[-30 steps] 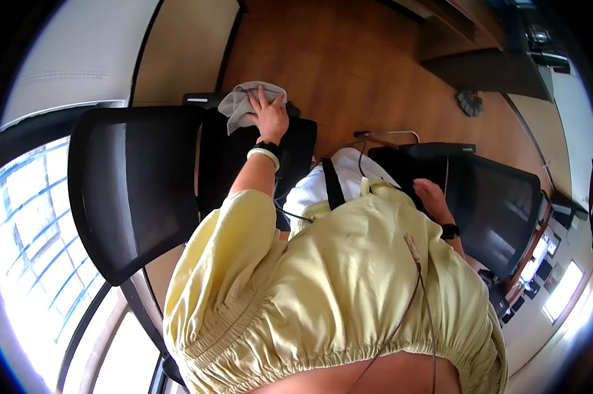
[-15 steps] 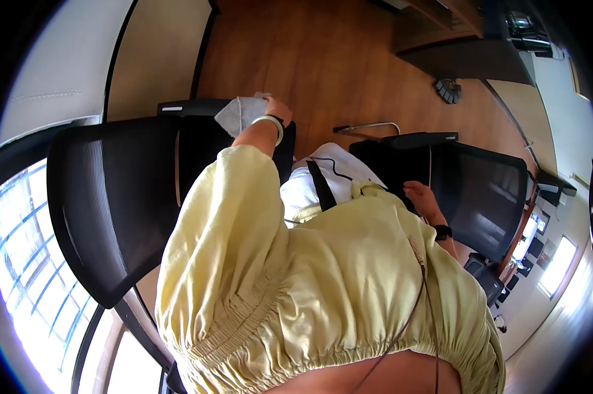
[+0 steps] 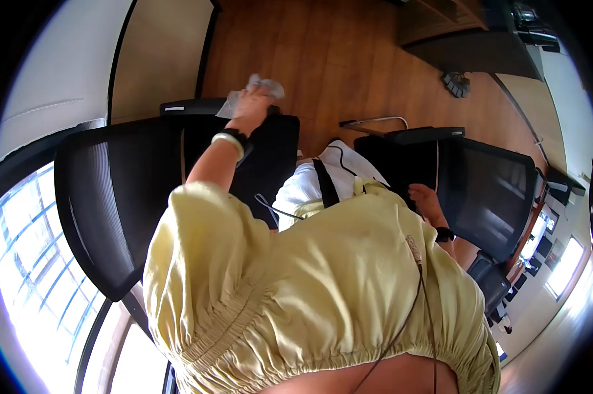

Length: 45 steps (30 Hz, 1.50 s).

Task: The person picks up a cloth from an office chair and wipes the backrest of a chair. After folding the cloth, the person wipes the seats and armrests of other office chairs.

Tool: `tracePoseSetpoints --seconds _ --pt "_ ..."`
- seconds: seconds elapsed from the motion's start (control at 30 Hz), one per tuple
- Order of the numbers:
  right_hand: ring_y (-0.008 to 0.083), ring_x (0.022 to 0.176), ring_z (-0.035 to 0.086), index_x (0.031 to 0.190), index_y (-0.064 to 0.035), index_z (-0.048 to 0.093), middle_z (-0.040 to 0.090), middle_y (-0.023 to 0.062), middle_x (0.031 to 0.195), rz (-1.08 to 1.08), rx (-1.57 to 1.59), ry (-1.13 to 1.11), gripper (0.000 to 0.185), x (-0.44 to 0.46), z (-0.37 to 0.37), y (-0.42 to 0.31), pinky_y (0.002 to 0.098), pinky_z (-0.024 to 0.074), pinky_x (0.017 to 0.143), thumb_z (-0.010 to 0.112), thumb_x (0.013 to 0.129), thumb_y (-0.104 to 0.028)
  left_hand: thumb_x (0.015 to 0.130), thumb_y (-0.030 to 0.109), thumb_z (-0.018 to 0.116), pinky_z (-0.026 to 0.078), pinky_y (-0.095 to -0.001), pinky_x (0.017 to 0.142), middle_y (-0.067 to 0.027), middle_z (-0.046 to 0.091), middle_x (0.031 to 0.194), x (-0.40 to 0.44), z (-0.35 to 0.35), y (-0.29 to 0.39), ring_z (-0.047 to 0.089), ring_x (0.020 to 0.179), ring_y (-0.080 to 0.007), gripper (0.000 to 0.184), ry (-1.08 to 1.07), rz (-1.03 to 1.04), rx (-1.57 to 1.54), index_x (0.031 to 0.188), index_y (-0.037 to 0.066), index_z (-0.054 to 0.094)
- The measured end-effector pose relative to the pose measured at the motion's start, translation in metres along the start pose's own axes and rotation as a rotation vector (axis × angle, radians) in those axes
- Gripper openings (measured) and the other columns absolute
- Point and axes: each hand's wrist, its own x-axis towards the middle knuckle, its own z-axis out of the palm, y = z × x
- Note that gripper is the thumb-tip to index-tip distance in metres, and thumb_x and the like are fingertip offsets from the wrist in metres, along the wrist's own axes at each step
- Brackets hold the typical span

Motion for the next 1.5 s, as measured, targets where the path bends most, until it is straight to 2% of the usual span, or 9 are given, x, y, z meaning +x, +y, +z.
tracePoseSetpoints --seconds 0.2,0.3,0.4,0.53,0.67,0.8,0.9,1.13,1.5 --pt "0.0131 0.089 0.062 0.111 -0.0014 0.064 0.067 0.0075 0.097 -0.045 -0.02 0.007 0.022 0.037 -0.019 -0.024 0.0255 0.0494 0.079 0.061 0.09 -0.009 0.073 -0.004 0.056 0.044 -0.0409 0.098 -0.0078 0.059 0.124 -0.044 0.009 -0.052 0.049 0.117 -0.0327 0.043 0.373 -0.443 -0.045 0.107 0.017 0.071" --pt "0.0277 0.096 0.066 0.114 -0.0028 0.063 0.068 0.0156 0.103 0.006 -0.136 -0.017 0.028 0.068 -0.026 -0.075 0.0332 0.0505 0.085 0.062 0.087 -0.013 0.08 -0.003 0.052 0.043 -0.0346 0.098 -0.0136 0.065 0.115 -0.028 -0.013 -0.01 0.058 0.109 -0.0324 0.041 0.468 -0.754 -0.698 0.113 0.013 0.068" --pt "0.0228 0.105 0.062 0.128 -0.004 0.052 0.064 0.0159 0.115 -0.007 0.375 -0.122 0.045 0.093 -0.021 -0.119 0.034 0.0485 0.091 0.067 0.087 -0.017 0.092 0.006 0.053 0.045 -0.029 0.093 -0.0124 0.063 0.114 -0.008 0.01 0.038 0.058 0.108 -0.0189 0.037 0.643 -0.619 -1.167 0.128 -0.001 0.053" --pt "0.0368 0.133 0.039 0.151 -0.0118 0.016 0.033 0.0226 0.148 -0.048 0.4 -0.191 0.098 0.111 -0.031 -0.231 0.0452 0.0438 0.099 0.078 0.077 -0.022 0.098 0.012 0.049 0.049 -0.0302 0.087 -0.009 0.064 0.107 0.004 -0.011 0.135 0.06 0.097 -0.0162 0.029 0.129 -0.509 -1.935 0.122 -0.002 0.053" --pt "0.0292 0.128 0.047 0.145 -0.012 0.031 0.044 0.0186 0.142 -0.329 0.135 -0.045 0.081 0.142 -0.003 -0.223 0.0364 0.0432 0.1 0.075 0.077 -0.017 0.099 0.028 0.05 0.042 -0.0295 0.093 -0.0074 0.059 0.115 0.015 -0.028 0.226 0.053 0.108 -0.0145 0.043 -0.252 -0.225 -1.817 0.133 0.001 0.045" --pt "0.0229 0.104 0.063 0.119 -0.0051 0.059 0.066 0.0149 0.11 -0.157 0.257 -0.018 0.036 0.147 -0.004 -0.175 0.032 0.0482 0.09 0.057 0.084 0.0 0.098 0.038 0.052 0.04 -0.0286 0.096 -0.0078 0.054 0.128 0.024 -0.019 0.237 0.049 0.117 -0.0156 0.054 -0.6 -0.377 -1.765 0.138 0.003 0.043" --pt "0.0328 0.101 0.064 0.111 -0.0029 0.062 0.066 0.0205 0.103 -0.097 0.193 0.013 0.031 0.138 -0.016 -0.122 0.0377 0.0498 0.085 0.059 0.081 -0.008 0.099 0.031 0.053 0.044 -0.0273 0.092 -0.0086 0.058 0.126 0.015 -0.019 0.231 0.055 0.112 -0.0144 0.048 -0.518 -0.314 -1.653 0.136 0.001 0.045" --pt "0.0417 0.097 0.06 0.11 -0.0037 0.06 0.064 0.0231 0.1 0.106 -0.058 0.647 0.033 0.128 -0.16 0.02 0.0471 0.0485 0.082 0.059 0.079 -0.01 0.095 0.021 0.053 0.051 -0.0282 0.081 -0.0121 0.067 0.112 -0.042 -0.009 0.185 0.066 0.095 -0.0185 0.031 -0.01 -0.989 -1.558 0.119 0.003 0.06" --pt "0.0391 0.123 0.046 0.107 -0.0122 0.068 0.06 0.0139 0.122 0.142 -0.653 0.44 0.036 0.207 -0.141 0.187 0.0518 0.0246 0.111 0.053 0.075 -0.012 0.096 0.021 0.054 0.054 -0.0277 0.078 -0.0138 0.067 0.11 -0.101 -0.037 0.237 0.067 0.093 -0.0209 0.03 0.042 -1.181 -1.439 0.116 0.0 0.061"
